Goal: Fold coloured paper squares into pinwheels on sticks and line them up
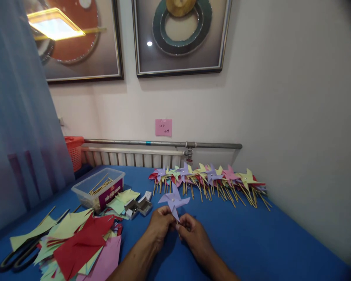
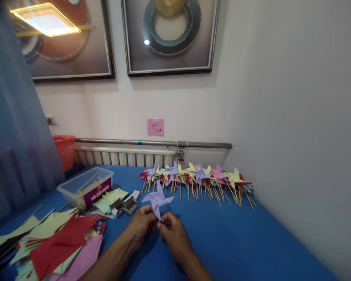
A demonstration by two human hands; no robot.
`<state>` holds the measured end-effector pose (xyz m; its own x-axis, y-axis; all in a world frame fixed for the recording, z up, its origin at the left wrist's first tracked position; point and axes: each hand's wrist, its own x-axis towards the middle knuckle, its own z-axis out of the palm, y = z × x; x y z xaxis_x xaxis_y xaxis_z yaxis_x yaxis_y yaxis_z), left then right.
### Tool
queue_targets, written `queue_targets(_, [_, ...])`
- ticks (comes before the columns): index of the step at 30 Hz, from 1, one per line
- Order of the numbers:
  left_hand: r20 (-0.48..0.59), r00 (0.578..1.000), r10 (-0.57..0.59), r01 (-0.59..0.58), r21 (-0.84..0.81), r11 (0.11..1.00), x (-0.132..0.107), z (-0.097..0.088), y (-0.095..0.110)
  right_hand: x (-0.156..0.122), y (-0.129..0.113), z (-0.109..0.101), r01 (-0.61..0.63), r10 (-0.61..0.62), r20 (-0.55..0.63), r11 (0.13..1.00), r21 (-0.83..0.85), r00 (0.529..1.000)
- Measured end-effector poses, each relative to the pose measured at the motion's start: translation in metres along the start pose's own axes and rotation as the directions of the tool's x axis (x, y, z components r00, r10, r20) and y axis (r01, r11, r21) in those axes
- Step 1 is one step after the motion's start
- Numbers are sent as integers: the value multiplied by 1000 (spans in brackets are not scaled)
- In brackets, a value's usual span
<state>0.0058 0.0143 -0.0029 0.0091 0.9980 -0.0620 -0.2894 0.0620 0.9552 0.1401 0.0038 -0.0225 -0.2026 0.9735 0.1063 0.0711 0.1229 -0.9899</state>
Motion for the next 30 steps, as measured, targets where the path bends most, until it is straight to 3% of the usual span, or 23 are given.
queue_targets(9, [-10, 999, -41, 41, 4, 999, 1, -2, -2, -3, -2, -1, 35, -35, 0, 998, -54, 999])
queue_targets(14, [-106, 994, -18, 12, -52, 999, -2, -2, 2, -2, -2, -2, 25, -26, -20, 997, -68, 999])
queue_targets(21, [-143, 982, 120, -90, 198, 976, 2, 0, -4, -4, -4, -2, 26, -28, -27, 999, -47, 999])
queue_targets(30, [-180, 966, 188, -134, 275, 952, 6, -5, -3, -3, -1, -2, 40, -44, -36, 995, -96, 998])
